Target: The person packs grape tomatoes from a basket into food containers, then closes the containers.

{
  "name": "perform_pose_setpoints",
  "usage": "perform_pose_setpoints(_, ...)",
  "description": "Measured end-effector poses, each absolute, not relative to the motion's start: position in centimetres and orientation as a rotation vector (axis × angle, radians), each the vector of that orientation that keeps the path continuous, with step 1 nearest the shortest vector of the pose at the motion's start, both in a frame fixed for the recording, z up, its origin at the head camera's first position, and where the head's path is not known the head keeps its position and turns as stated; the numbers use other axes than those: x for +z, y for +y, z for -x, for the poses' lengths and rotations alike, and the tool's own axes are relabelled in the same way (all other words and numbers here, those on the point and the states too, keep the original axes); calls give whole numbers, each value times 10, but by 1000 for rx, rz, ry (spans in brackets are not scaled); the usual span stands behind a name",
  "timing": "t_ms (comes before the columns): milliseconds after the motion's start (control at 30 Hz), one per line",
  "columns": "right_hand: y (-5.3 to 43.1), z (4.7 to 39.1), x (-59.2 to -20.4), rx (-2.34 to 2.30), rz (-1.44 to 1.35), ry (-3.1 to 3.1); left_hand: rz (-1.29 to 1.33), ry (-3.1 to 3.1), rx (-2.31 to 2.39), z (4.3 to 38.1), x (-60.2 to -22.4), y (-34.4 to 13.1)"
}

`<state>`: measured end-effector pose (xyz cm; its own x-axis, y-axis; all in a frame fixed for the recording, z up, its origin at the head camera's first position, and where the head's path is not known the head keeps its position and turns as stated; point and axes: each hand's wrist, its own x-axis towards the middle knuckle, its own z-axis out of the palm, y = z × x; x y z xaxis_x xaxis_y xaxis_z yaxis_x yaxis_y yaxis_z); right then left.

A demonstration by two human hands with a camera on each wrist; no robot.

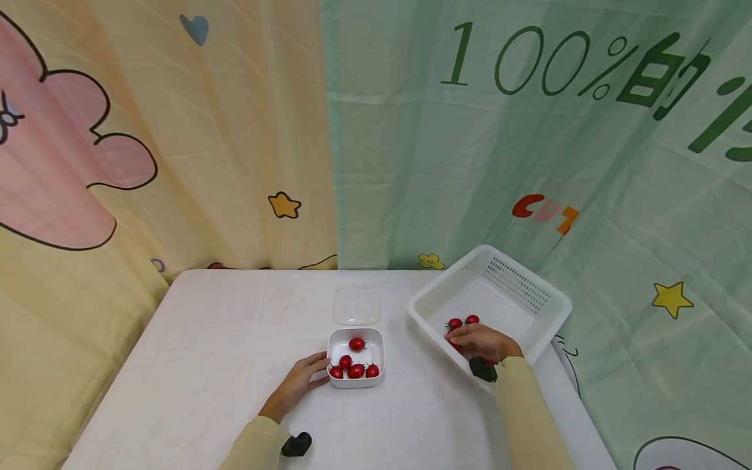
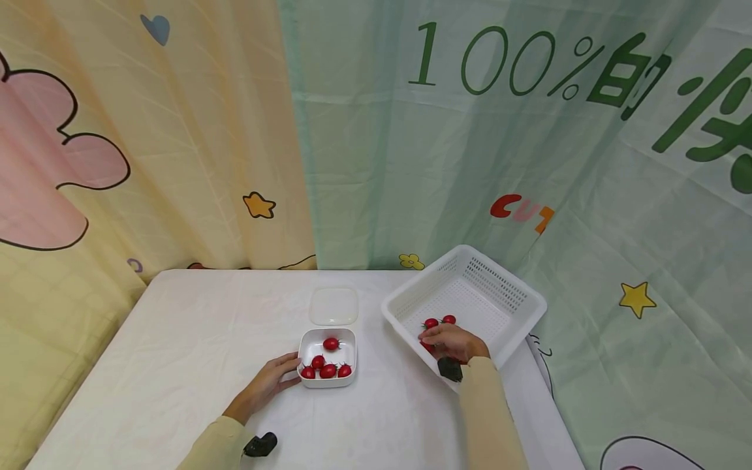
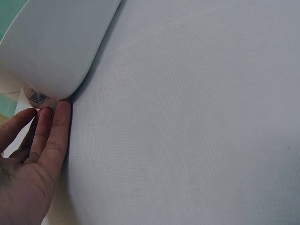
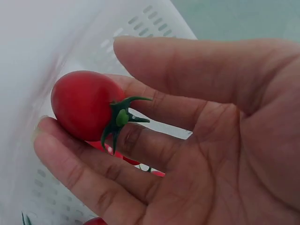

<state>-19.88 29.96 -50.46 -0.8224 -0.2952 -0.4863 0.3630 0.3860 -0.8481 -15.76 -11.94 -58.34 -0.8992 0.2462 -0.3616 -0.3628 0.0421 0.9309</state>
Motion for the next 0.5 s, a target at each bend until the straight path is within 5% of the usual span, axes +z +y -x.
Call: perform_pose_setpoints(500, 288, 194, -498, -1475, -87, 2229, 110, 1909, 1902, 158, -585, -120)
